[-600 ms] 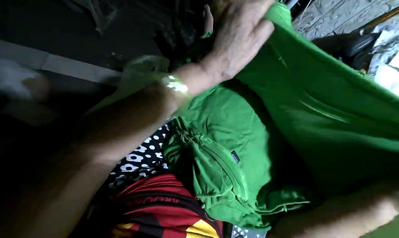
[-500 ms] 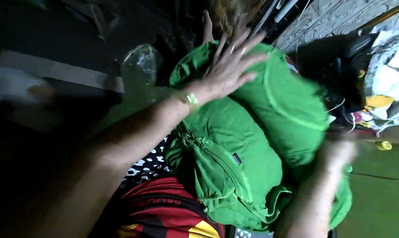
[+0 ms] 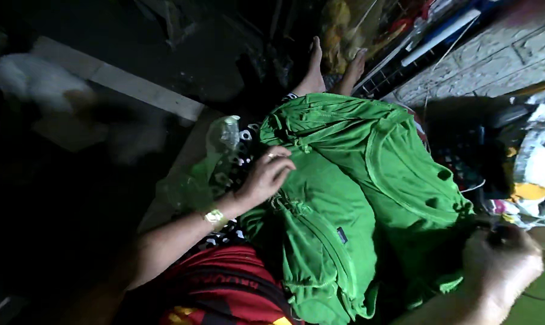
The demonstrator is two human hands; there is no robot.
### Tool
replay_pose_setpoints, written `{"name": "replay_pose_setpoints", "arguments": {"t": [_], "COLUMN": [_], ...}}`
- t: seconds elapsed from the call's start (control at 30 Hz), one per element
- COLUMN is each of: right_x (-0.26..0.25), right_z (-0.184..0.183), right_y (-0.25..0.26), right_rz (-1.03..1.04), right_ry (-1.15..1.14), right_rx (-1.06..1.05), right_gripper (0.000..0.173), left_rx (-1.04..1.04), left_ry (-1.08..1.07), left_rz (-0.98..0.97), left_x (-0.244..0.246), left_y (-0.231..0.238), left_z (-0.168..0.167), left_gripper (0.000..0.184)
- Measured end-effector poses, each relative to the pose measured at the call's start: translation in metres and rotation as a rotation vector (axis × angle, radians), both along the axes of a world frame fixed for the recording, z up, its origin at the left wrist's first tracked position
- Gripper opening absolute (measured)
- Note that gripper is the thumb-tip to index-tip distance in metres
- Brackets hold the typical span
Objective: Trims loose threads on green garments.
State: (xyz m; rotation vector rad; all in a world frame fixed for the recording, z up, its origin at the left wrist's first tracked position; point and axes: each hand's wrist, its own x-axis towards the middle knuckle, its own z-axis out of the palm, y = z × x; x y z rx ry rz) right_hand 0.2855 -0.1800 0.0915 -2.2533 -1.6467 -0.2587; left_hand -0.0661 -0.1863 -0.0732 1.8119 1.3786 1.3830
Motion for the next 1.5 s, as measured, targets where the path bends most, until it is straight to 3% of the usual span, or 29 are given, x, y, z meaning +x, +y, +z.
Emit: {"name": "replay_pose_setpoints", "arguments": {"t": [0.1, 0.17, 0.33, 0.43, 0.57, 0.73, 0.83, 0.9, 1.03, 1.3, 1.5], "right_x": [-0.013, -0.03, -0.141, -0.171, -0.161, -0.161, -0.162, -0.163, -0.163, -0.162, -0.179], "right_z": [0.01, 0.008, -0.008, -0.041, -0.068, -0.075, -0.076, -0.08, -0.083, -0.079, -0.078], "right_y": [0.005, 0.012, 0.039, 0.064, 0.089, 0.087, 0.087, 0.086, 0.086, 0.08, 0.059], "right_rz": [0.063, 0.318, 0.871, 1.056, 0.921, 0.939, 0.939, 0.952, 1.0, 1.119, 1.035], "right_ry": [-0.066, -0.018, 0.112, 0.218, 0.38, 0.388, 0.422, 0.42, 0.326, 0.079, -0.071], "right_rx": [0.184, 0.28, -0.008, -0.106, -0.199, -0.168, -0.139, -0.118, -0.087, -0.105, -0.179], "right_gripper": [0.036, 0.032, 0.022, 0.026, 0.033, 0.035, 0.033, 0.032, 0.031, 0.02, 0.022], "left_rx": [-0.177, -0.215, -0.406, -0.513, -0.535, -0.489, -0.554, -0.592, -0.665, -0.494, -0.48], "left_ry": [-0.057, -0.099, -0.191, -0.334, -0.409, -0.452, -0.414, -0.406, -0.489, -0.358, -0.311], "left_rz": [0.174, 0.212, 0.141, 0.133, 0.02, 0.0, 0.008, 0.039, 0.005, -0.062, -0.03], "left_x": [-0.023, -0.027, -0.006, -0.002, -0.02, -0.026, -0.009, 0.003, 0.001, -0.023, -0.016], "left_y": [0.009, 0.022, 0.048, 0.052, 0.035, 0.028, 0.039, 0.048, 0.046, 0.025, 0.02], "left_z": [-0.008, -0.008, 0.006, 0.013, 0.014, 0.007, 0.017, 0.022, 0.028, 0.02, 0.024], "left_gripper": [0.018, 0.021, 0.044, 0.023, 0.02, 0.016, 0.033, 0.034, 0.019, 0.013, 0.014]}}
